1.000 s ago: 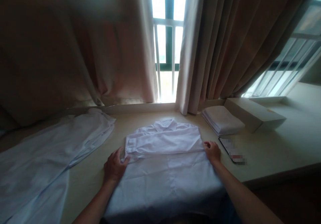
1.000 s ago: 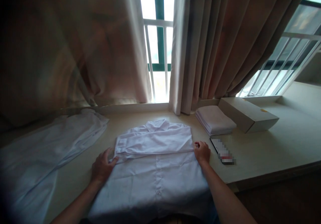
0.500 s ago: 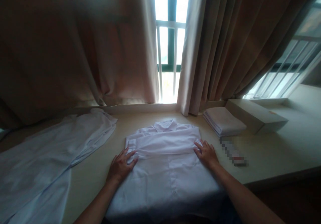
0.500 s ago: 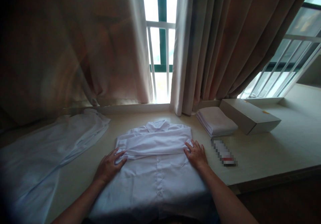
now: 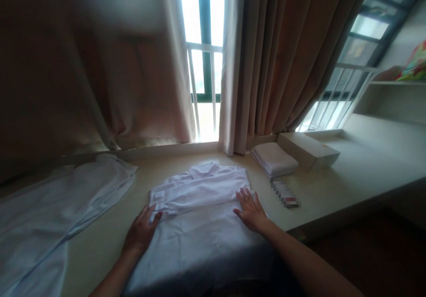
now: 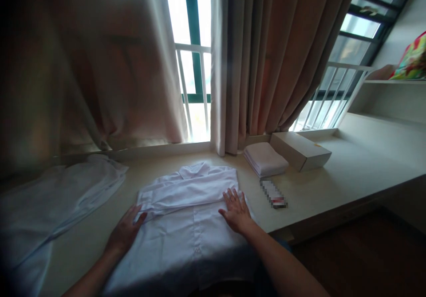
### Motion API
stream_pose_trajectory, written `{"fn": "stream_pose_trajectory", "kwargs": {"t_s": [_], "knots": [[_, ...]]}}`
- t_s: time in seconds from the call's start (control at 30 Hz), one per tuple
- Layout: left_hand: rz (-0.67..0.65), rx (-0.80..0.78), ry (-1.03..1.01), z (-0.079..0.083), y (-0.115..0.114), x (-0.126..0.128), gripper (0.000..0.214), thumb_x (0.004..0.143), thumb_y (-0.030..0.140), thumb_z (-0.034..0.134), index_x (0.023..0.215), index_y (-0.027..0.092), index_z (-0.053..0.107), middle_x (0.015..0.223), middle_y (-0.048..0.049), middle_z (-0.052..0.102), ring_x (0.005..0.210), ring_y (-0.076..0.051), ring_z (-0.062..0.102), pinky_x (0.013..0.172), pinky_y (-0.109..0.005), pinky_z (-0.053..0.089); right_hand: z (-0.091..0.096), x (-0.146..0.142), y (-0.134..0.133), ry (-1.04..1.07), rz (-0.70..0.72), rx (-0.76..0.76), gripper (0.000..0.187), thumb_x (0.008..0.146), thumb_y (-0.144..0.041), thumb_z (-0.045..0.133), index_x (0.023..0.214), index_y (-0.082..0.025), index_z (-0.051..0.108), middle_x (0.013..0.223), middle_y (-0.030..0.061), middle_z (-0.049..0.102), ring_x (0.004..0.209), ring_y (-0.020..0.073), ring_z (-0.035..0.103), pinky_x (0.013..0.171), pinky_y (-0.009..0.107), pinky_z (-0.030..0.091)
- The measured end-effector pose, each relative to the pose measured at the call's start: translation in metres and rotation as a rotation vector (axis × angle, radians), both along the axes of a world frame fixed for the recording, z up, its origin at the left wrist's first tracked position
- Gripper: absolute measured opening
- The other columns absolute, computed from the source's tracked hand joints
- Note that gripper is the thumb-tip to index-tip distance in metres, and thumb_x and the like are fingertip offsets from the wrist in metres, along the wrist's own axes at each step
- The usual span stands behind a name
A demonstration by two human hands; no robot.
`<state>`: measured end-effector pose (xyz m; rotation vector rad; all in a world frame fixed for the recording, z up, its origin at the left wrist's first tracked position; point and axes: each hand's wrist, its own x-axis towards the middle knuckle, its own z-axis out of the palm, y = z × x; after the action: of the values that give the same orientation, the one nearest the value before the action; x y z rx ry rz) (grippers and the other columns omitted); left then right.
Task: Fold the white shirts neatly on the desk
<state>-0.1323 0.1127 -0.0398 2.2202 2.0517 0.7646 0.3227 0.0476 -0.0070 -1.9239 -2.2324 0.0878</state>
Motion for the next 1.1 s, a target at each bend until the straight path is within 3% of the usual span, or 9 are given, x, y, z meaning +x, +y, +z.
{"fn": "stream_pose_trajectory", "kwargs": {"t_s": [0.17,0.4,0.53,0.63,0.83,0.97,1.1], "knots": [[0.013,-0.027,-0.084,-0.005,-0.005,-0.006,0.058,0.084,0.053,0.044,0.129,0.017,0.053,0.138,-0.0095,0.051,0.128,-0.023,0.046,0.107,-0.036,0.036,-0.016,-0.005,-0.029,0.067,-0.022,-0.076,0.066,0.093,-0.063,0.022,0.150,-0.029,0.022,0.157,0.0022,0.009,0.144,0.0245,-0.001,0.113,0.051,-0.006],[0.138,-0.027,-0.211,-0.001,-0.062,-0.004,0.052,0.081,0.053,0.048,0.122,0.022,0.055,0.126,-0.0069,0.059,0.115,-0.024,0.055,0.101,-0.036,0.042,-0.016,-0.005,-0.025,0.027,-0.026,-0.089,0.066,0.092,-0.063,0.026,0.150,-0.029,0.022,0.157,0.0026,0.010,0.145,0.0245,-0.001,0.113,0.052,-0.005],[0.294,0.097,-0.083,-0.002,-0.100,0.006,0.056,0.081,0.053,0.047,0.119,0.012,0.054,0.121,-0.0161,0.058,0.117,-0.029,0.051,0.103,-0.041,0.038,-0.023,-0.007,-0.025,-0.001,-0.038,-0.063,0.065,0.092,-0.061,0.028,0.150,-0.031,0.021,0.157,0.0016,0.011,0.145,0.0245,0.000,0.113,0.052,-0.004],[0.321,0.120,0.018,-0.003,-0.120,0.014,0.047,0.083,0.049,0.045,0.108,0.011,0.058,0.116,-0.0178,0.058,0.119,-0.030,0.048,0.105,-0.044,0.034,-0.030,-0.006,-0.024,-0.011,-0.025,-0.037,0.066,0.092,-0.062,0.027,0.149,-0.029,0.023,0.157,0.0027,0.013,0.145,0.0245,0.002,0.114,0.052,-0.002],[0.373,0.128,0.052,0.004,-0.128,0.019,0.029,0.085,0.039,0.044,0.089,0.016,0.063,0.111,-0.0156,0.059,0.110,-0.029,0.051,0.099,-0.041,0.037,-0.032,-0.010,-0.023,-0.043,-0.052,-0.013,0.063,0.092,-0.057,0.033,0.147,-0.027,0.031,0.156,0.0048,0.019,0.144,0.0275,0.008,0.113,0.056,0.003],[0.424,0.128,0.058,0.011,-0.127,0.024,0.024,0.084,0.035,0.046,0.086,0.018,0.063,0.107,-0.0147,0.059,0.107,-0.030,0.052,0.095,-0.043,0.037,-0.013,-0.059,-0.019,-0.026,0.000,0.101,0.058,0.094,-0.046,0.033,0.144,-0.018,0.037,0.154,0.0084,0.023,0.144,0.0280,0.008,0.114,0.053,0.003],[0.446,0.117,0.054,0.017,-0.129,0.029,0.028,0.087,0.037,0.042,0.084,0.017,0.061,0.104,-0.0156,0.058,0.104,-0.031,0.052,0.094,-0.043,0.036,0.014,-0.156,-0.008,0.098,0.350,0.142,0.059,0.096,-0.045,0.031,0.149,-0.018,0.027,0.155,0.0060,0.020,0.144,0.0239,0.010,0.116,0.047,0.006]]}}
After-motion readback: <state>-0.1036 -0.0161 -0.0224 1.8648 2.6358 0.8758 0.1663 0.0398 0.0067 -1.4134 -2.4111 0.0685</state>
